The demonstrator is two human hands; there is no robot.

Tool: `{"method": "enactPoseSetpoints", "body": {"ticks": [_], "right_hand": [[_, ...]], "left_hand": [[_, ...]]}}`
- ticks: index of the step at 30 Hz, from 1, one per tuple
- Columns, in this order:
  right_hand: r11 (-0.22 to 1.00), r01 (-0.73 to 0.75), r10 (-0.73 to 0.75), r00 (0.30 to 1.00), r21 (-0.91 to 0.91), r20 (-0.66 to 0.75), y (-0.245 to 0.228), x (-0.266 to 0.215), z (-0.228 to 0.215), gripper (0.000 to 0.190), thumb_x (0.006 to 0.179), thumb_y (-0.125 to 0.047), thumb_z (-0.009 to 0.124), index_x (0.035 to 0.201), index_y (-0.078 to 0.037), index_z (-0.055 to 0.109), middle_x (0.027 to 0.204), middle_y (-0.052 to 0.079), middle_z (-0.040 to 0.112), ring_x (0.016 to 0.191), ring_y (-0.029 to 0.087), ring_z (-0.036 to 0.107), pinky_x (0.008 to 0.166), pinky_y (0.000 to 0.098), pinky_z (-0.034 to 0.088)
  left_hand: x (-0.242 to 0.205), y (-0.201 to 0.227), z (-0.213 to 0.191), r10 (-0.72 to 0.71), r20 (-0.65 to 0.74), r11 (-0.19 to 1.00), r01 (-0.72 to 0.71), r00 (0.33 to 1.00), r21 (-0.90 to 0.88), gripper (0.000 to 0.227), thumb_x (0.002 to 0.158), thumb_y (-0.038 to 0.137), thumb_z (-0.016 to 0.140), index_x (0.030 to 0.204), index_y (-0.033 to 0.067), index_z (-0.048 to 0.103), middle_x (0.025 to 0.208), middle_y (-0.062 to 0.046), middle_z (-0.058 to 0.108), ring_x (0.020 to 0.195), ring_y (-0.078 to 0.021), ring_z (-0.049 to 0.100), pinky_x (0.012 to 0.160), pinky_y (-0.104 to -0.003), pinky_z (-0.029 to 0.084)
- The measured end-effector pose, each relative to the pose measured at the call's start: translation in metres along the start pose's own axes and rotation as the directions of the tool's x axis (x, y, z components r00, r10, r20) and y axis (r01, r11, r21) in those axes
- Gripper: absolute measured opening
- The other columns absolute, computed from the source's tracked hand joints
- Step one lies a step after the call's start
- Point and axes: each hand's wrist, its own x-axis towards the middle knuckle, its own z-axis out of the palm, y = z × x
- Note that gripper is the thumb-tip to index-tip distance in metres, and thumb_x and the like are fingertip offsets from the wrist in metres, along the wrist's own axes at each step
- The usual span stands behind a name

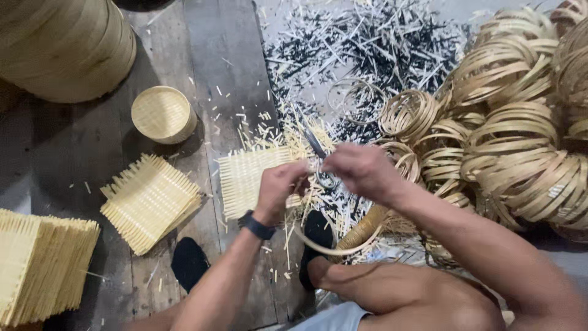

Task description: The person sits on the floor and repeatedly trims the edges of small round bamboo baskets using shears. They place each finished basket aside and pick up a new one from a stack to continue the trimming process.

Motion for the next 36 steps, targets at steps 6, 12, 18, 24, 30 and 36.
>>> {"method": "enactPoseSetpoints", "body": {"ticks": [6, 12, 18, 24, 30, 36], "right_hand": [[0.906, 0.359, -0.368, 0.930, -0.222, 0.004, -0.041, 0.027, 0.034, 0.021, 0.090, -0.017, 0.071, 0.102, -0.001, 0.067, 0.087, 0.005, 0.064, 0.074, 0.017, 0.060, 0.060, 0.0311, 0.051], [0.948, 0.260, -0.269, 0.963, -0.183, -0.027, -0.051, 0.032, 0.069, 0.016, 0.085, -0.017, 0.074, 0.094, -0.006, 0.067, 0.084, 0.006, 0.062, 0.079, 0.022, 0.063, 0.066, 0.0340, 0.053], [0.759, -0.456, 0.545, 0.836, 0.465, -0.070, 0.010, 0.047, 0.079, 0.037, 0.087, -0.024, 0.072, 0.118, -0.005, 0.071, 0.103, 0.006, 0.076, 0.092, 0.018, 0.075, 0.080, 0.0288, 0.059], [-0.340, -0.285, 0.575, 0.691, 0.896, 0.438, 0.020, 0.017, 0.112, 0.036, 0.102, -0.031, 0.061, 0.098, 0.003, 0.071, 0.069, 0.003, 0.058, 0.059, 0.013, 0.056, 0.054, 0.0275, 0.048], [-0.522, -0.366, 0.379, 0.710, 0.770, 0.594, 0.027, 0.006, 0.150, 0.042, 0.105, -0.031, 0.062, 0.076, -0.001, 0.066, 0.053, -0.005, 0.037, 0.044, 0.007, 0.030, 0.039, 0.0222, 0.026], [-0.294, -0.493, 0.461, 0.678, 0.819, 0.573, 0.032, 0.007, 0.168, 0.038, 0.106, -0.030, 0.062, 0.080, -0.003, 0.068, 0.056, -0.003, 0.046, 0.046, 0.008, 0.041, 0.043, 0.0232, 0.034]], "left_hand": [[-0.010, 0.026, -0.015, -0.415, 0.109, 0.889, 0.428, 0.903, -0.165, 0.064, 0.098, 0.073, 0.042, 0.077, 0.0142, 0.058, 0.063, 0.003, 0.053, 0.053, -0.0116, 0.048, 0.047, -0.029, 0.039], [-0.026, 0.021, -0.022, -0.370, -0.047, 0.879, 0.334, 0.928, -0.340, 0.060, 0.097, 0.066, 0.043, 0.087, 0.0110, 0.064, 0.065, 0.001, 0.053, 0.056, -0.0138, 0.050, 0.050, -0.032, 0.040], [-0.005, 0.006, -0.068, 0.031, -0.027, 0.830, -0.041, 0.999, -0.557, 0.043, 0.105, 0.043, 0.054, 0.097, 0.0030, 0.067, 0.071, 0.000, 0.055, 0.066, -0.0127, 0.050, 0.062, -0.030, 0.042], [0.007, 0.000, -0.118, -0.080, -0.064, 0.702, 0.011, 0.995, -0.712, 0.029, 0.098, 0.028, 0.060, 0.085, 0.0022, 0.066, 0.063, -0.001, 0.051, 0.061, -0.0159, 0.049, 0.059, -0.031, 0.043], [0.020, -0.009, -0.138, -0.272, -0.020, 0.875, 0.238, 0.962, -0.421, 0.033, 0.097, 0.027, 0.067, 0.072, 0.0080, 0.058, 0.055, 0.004, 0.040, 0.048, -0.0108, 0.037, 0.047, -0.028, 0.032], [0.022, -0.021, -0.147, -0.277, -0.143, 0.870, 0.185, 0.950, -0.456, 0.032, 0.095, 0.022, 0.068, 0.069, 0.0108, 0.055, 0.056, 0.006, 0.036, 0.047, -0.0084, 0.033, 0.044, -0.027, 0.027]]}}
